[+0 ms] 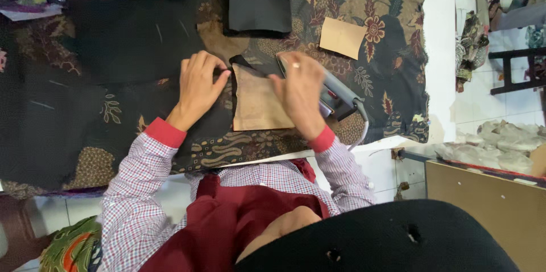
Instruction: The person irons small black fabric pieces by placing a brown paper sheet over each piece and pressing with an electric iron. The person repeatedly flips the fabric, repositions the paper, and irons both sides, stacking finished pieces to the side.
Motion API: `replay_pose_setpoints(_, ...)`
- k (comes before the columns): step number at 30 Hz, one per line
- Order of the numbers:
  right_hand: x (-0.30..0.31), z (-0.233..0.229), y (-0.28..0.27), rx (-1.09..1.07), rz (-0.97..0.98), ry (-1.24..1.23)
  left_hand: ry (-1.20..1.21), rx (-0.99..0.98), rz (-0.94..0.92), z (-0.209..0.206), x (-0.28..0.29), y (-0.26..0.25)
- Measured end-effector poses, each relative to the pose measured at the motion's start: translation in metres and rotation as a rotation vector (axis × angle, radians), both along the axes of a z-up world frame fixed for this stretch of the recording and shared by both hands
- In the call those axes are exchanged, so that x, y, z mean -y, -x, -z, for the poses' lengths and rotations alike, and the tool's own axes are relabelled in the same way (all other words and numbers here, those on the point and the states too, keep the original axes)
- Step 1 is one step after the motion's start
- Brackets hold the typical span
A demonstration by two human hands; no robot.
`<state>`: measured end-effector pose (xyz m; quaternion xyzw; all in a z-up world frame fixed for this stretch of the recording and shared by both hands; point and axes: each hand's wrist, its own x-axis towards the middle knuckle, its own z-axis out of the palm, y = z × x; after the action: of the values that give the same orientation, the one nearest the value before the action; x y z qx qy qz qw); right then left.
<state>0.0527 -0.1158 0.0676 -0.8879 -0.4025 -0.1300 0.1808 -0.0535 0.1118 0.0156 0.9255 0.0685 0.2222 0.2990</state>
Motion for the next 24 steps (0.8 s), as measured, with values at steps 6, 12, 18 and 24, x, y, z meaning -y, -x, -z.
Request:
replay_pose_setpoints(6, -0.054, 0.042, -0.017, -0.124, -0.185, 0.097, -0.030, -0.025, 0.026, 0.015, 0.009, 0.002)
replay_pose_setpoints(12, -0.074, 0.065, -0.036, -0.122, -0.192, 0.116, -0.089, 0.039, 0.057, 0.020, 0.011, 0.008)
replay_pose_setpoints(18, -0.073, 0.068, -0.043, -0.224, -0.216, 0.113, -0.165, 0.059, 0.107, 0.024, 0.012, 0.008)
replay_pose_setpoints(24, -0.073, 0.065, -0.044, -0.255, -0.258, 0.124, -0.275, 0.052, 0.135, 0.030, 0.015, 0.005)
